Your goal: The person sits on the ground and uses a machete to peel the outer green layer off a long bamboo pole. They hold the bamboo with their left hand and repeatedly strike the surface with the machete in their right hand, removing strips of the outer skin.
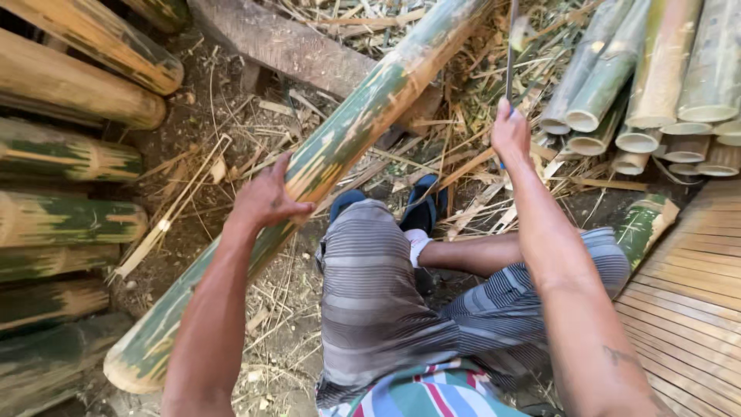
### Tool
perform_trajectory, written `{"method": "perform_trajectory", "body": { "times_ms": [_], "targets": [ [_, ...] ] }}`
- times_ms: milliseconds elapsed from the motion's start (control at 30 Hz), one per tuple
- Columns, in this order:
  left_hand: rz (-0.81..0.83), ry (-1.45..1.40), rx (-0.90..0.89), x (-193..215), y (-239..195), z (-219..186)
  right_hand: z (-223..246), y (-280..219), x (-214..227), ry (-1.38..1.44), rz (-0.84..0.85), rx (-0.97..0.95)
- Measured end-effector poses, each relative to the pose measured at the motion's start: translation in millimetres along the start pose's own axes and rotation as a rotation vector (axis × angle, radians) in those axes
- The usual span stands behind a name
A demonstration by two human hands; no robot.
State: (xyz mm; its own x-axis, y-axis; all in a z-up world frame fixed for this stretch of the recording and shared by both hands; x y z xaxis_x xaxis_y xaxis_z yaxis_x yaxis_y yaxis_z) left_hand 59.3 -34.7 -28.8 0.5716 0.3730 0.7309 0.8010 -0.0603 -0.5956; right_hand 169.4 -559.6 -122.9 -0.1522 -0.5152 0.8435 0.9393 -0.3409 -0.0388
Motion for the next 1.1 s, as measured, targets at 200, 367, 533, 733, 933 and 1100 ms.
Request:
{"method": "perform_trajectory", "body": {
  "times_ms": [200, 367, 533, 733, 933, 1100],
  "targets": [
    [-0.013, 0.112, 0.019, -12.1, -7.3, -9.7, 66.2, -65.9, 0.5, -0.202, 0.403, 0.105],
    [-0.020, 0.192, 0.072, -14.9, -17.2, -21.9, 127.8, -136.1, -10.4, -0.456, 0.646, 0.765],
    [-0.115, 0.161, 0.022, -12.3, -23.1, -25.7, 104.4, -71.1, 13.1, -0.425, 0.439, 0.467],
    [-0.066, 0.193, 0.053, -14.8, -24.4, -28.7, 78.7, -68.4, 0.9, -0.410, 0.567, 0.292],
    [-0.110, 0.187, 0.017, -9.0, -24.7, -30.4, 90.6, -49.8, 19.4, -0.316, 0.336, 0.266],
    [-0.069, 0.201, 0.089, -20.2, -26.6, -33.2, 127.3, -126.5, -3.8, -0.414, 0.627, 0.561]
  ]
}}
Point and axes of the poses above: each hand's wrist, its own y-axis towards the middle knuckle, its own x-axis out of the back of the hand, z = x × y, the point moved 6 cm from there along y, towards the middle knuckle, and after that the axes turned 3 degrees about x, right-handed, at the moved point
